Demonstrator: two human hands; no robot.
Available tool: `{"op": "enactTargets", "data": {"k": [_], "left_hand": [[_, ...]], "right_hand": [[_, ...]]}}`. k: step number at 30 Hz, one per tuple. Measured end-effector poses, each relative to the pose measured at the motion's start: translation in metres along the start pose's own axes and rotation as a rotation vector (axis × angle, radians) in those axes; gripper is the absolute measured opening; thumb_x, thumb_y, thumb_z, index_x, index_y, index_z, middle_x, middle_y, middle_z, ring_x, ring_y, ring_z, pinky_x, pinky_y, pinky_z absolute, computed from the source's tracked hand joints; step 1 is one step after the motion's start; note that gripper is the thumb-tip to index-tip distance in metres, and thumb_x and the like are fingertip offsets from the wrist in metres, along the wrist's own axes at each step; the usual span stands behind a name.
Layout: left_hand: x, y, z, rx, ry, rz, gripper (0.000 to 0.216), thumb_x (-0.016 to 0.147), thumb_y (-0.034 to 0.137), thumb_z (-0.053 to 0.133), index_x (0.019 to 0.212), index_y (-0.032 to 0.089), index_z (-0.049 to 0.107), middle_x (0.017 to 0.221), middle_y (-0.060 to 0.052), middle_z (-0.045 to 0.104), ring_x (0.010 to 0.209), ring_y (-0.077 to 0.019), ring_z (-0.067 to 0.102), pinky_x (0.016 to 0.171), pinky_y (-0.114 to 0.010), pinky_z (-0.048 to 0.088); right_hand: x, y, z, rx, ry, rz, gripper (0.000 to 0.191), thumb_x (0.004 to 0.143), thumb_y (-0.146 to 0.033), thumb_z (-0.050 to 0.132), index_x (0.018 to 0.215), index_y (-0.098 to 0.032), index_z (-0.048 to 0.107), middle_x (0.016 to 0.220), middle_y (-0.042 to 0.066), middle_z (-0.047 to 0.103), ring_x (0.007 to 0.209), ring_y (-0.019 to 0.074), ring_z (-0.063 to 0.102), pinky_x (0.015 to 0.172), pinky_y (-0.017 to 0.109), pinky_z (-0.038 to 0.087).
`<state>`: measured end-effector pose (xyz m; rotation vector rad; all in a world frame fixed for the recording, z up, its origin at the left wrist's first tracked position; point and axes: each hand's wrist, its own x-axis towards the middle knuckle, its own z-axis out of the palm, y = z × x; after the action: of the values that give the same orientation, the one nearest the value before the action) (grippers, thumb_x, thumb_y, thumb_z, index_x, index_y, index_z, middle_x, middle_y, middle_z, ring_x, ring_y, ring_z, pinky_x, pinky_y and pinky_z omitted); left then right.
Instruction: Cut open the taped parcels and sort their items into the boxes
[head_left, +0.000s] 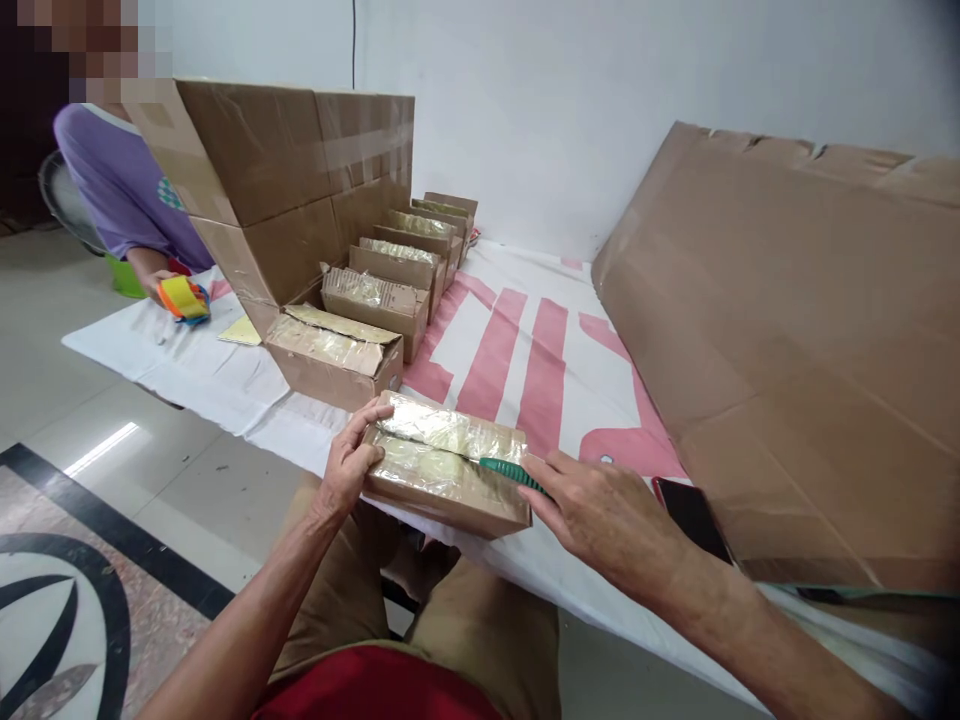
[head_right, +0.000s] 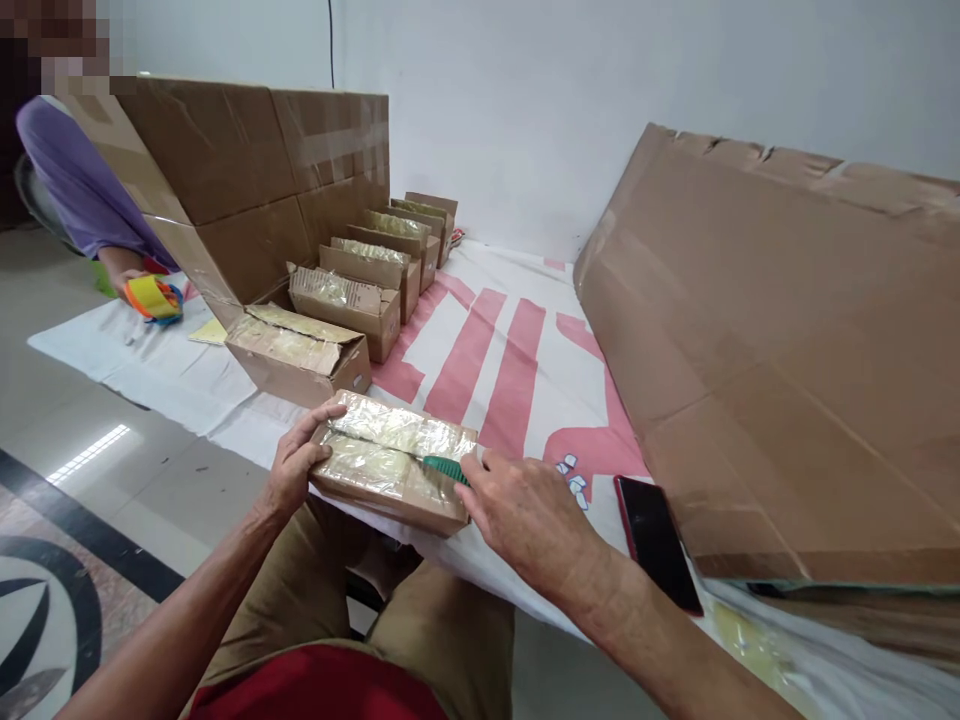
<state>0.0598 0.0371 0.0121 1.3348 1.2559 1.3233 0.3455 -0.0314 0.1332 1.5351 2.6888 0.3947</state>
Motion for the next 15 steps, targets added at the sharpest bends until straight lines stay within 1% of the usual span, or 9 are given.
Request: {"op": "enactTargets", "data": {"k": [2,4,7,9,12,15], "left_hand": [[0.000,-0.002,0.001,-0.004,-0.007,0.006,0.057,0.061,0.028,0.060,0.114,0.019,0.077,0.146,-0.008,0.065,0.148,-0.0386,0.046,0.127,-0.053,0.030],[0.000,-0.003,0.002,-0.006,-0.005,0.012,0.056,0.061,0.027,0.059,0.113,0.019,0.077,0.149,-0.009,0.063,0.150,-0.0381,0.043,0.128,-0.052,0.028],[0.001,-0.004,0.003,0.007,0.011,0.015,0.054,0.061,0.025,0.059,0.111,0.021,0.077,0.151,-0.008,0.061,0.152,-0.0374,0.040,0.129,-0.052,0.028],[0.001,-0.005,0.003,0.020,0.018,0.018,0.053,0.060,0.024,0.059,0.111,0.022,0.077,0.152,-0.008,0.060,0.153,-0.0376,0.039,0.129,-0.053,0.027],[0.000,-0.004,0.003,0.031,0.022,0.020,0.053,0.060,0.024,0.059,0.110,0.022,0.077,0.152,-0.007,0.059,0.153,-0.0382,0.039,0.129,-0.054,0.027],[-0.001,-0.002,0.004,0.025,0.020,0.016,0.054,0.059,0.024,0.060,0.110,0.022,0.077,0.153,-0.008,0.058,0.153,-0.0389,0.039,0.129,-0.055,0.026]], "right_hand": [[0.001,-0.005,-0.006,-0.060,-0.043,0.012,0.014,0.099,-0.025,0.058,0.092,-0.019,0.068,0.073,0.004,0.070,0.058,0.0189,0.065,0.052,0.031,0.027],[0.004,-0.005,-0.015,-0.072,-0.124,0.028,0.011,0.097,-0.025,0.061,0.092,-0.019,0.069,0.072,0.005,0.070,0.058,0.0205,0.066,0.051,0.032,0.024],[0.007,0.003,-0.026,-0.047,-0.280,0.059,0.010,0.095,-0.023,0.062,0.093,-0.021,0.071,0.071,0.005,0.071,0.056,0.0222,0.066,0.049,0.032,0.022],[0.006,0.013,-0.029,-0.017,-0.346,0.076,0.012,0.095,-0.023,0.061,0.091,-0.022,0.072,0.071,0.005,0.072,0.057,0.0223,0.066,0.049,0.031,0.022],[0.000,0.026,-0.025,0.021,-0.346,0.089,0.015,0.095,-0.026,0.061,0.083,-0.023,0.071,0.073,0.005,0.073,0.060,0.0217,0.067,0.049,0.029,0.026],[-0.010,0.041,-0.022,0.053,-0.303,0.075,0.019,0.093,-0.030,0.062,0.076,-0.024,0.069,0.067,0.002,0.070,0.055,0.0197,0.064,0.047,0.029,0.029]]}}
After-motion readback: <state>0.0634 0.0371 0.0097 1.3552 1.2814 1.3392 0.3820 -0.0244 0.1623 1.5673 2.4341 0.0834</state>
